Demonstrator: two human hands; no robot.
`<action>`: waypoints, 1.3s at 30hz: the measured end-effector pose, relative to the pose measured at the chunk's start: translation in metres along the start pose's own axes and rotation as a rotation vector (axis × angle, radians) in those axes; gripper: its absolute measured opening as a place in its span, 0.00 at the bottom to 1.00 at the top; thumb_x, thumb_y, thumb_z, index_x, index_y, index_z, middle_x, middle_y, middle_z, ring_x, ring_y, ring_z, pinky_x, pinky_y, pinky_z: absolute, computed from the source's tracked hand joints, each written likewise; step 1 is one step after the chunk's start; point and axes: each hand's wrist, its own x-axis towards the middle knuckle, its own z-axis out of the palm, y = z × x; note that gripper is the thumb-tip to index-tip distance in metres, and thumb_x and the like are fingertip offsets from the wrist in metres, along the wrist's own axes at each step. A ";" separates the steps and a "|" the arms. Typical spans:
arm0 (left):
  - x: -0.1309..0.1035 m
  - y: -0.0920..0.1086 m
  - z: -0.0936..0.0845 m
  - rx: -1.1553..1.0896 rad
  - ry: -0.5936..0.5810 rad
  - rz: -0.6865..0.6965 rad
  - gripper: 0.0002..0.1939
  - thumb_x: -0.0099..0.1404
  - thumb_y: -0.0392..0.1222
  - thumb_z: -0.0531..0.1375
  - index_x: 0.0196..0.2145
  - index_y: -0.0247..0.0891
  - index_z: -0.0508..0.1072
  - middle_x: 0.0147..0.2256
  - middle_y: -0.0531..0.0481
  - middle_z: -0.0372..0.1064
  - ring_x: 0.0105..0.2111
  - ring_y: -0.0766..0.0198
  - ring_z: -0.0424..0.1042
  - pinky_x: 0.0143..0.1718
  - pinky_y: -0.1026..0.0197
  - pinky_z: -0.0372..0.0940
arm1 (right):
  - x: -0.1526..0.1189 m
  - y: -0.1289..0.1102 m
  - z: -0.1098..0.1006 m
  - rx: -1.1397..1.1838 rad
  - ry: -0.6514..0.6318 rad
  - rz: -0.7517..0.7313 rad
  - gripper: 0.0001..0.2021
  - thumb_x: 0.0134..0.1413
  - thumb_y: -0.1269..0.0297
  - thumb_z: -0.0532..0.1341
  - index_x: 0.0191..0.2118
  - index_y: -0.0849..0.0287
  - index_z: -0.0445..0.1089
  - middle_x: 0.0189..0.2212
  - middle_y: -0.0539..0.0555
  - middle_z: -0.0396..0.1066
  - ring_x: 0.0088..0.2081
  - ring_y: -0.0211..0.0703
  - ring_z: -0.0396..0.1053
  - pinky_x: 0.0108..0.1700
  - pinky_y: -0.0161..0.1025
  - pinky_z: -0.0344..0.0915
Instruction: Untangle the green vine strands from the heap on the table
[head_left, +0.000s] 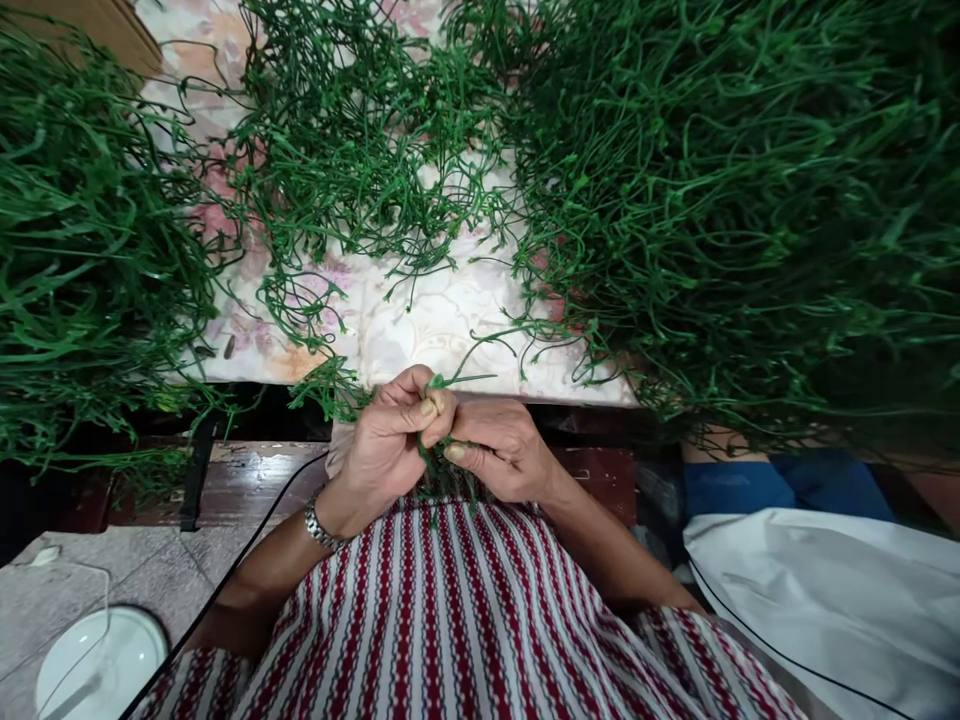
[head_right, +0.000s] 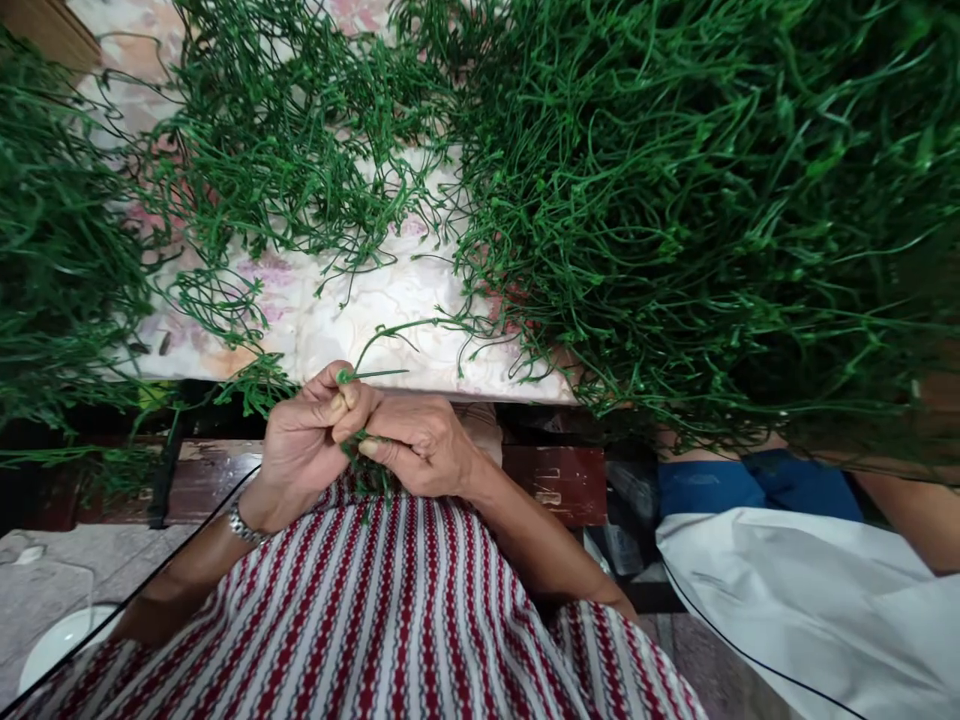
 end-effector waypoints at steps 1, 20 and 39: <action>0.001 -0.001 0.000 -0.010 0.004 0.004 0.09 0.47 0.36 0.67 0.24 0.36 0.69 0.12 0.58 0.57 0.15 0.73 0.51 0.20 0.67 0.46 | 0.000 0.001 0.000 0.003 0.006 -0.004 0.12 0.60 0.67 0.52 0.28 0.63 0.66 0.22 0.51 0.64 0.27 0.35 0.62 0.32 0.33 0.60; 0.002 -0.008 0.005 -0.058 -0.045 0.071 0.11 0.49 0.40 0.66 0.20 0.37 0.66 0.11 0.58 0.49 0.15 0.72 0.49 0.21 0.65 0.45 | -0.001 0.001 0.001 0.032 0.154 -0.087 0.11 0.58 0.68 0.54 0.25 0.59 0.60 0.19 0.49 0.60 0.24 0.35 0.59 0.28 0.33 0.56; 0.003 0.007 -0.002 0.098 -0.046 0.231 0.05 0.53 0.35 0.62 0.26 0.37 0.67 0.16 0.57 0.60 0.17 0.73 0.55 0.23 0.65 0.51 | -0.003 -0.011 -0.028 0.019 0.751 0.147 0.10 0.57 0.60 0.56 0.28 0.58 0.66 0.40 0.57 0.65 0.43 0.45 0.66 0.46 0.46 0.63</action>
